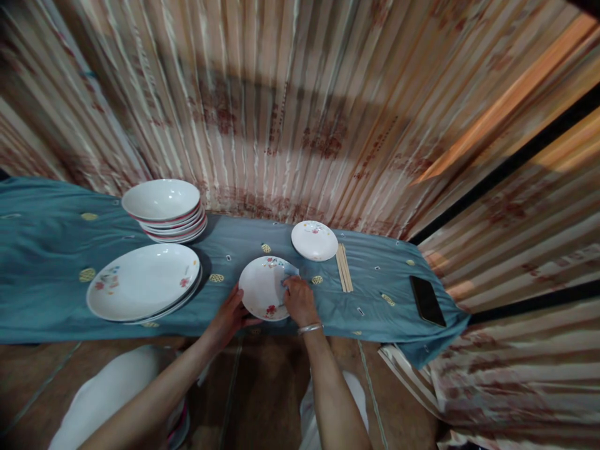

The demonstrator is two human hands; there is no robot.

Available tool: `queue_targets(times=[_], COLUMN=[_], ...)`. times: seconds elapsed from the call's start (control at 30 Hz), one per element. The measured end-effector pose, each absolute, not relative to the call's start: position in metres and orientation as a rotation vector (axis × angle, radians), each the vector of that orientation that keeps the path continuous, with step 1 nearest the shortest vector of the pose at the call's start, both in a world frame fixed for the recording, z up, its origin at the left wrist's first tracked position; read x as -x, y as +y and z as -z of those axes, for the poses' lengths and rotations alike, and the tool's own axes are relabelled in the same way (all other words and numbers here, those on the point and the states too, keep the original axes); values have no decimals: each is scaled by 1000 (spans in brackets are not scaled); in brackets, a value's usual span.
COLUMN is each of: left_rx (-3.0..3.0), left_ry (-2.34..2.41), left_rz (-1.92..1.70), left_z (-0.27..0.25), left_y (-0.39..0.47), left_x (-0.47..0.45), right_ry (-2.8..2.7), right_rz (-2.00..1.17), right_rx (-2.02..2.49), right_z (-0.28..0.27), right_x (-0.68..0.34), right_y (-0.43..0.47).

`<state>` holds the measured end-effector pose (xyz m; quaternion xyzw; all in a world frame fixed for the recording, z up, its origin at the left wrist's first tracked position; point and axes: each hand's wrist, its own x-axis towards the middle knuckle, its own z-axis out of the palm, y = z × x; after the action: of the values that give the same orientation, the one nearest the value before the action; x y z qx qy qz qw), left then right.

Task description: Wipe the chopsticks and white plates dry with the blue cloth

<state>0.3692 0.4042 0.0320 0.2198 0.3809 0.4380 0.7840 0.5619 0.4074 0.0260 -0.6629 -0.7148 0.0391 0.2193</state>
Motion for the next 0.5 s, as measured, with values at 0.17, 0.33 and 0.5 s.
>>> queue_targets(times=[0.17, 0.33, 0.5], left_rx=[-496, -499, -476], left_ry=[828, 829, 830], left_rz=[-934, -931, -933], left_z=[-33, -31, -30], left_y=[403, 404, 404], left_x=[-370, -369, -369], right_ry=[-2045, -2202, -2230], right_rz=[-42, -280, -454], right_rx=[1719, 1553, 1364], right_z=[-20, -37, -43], right_x=[-551, -533, -519], right_y=[426, 436, 430])
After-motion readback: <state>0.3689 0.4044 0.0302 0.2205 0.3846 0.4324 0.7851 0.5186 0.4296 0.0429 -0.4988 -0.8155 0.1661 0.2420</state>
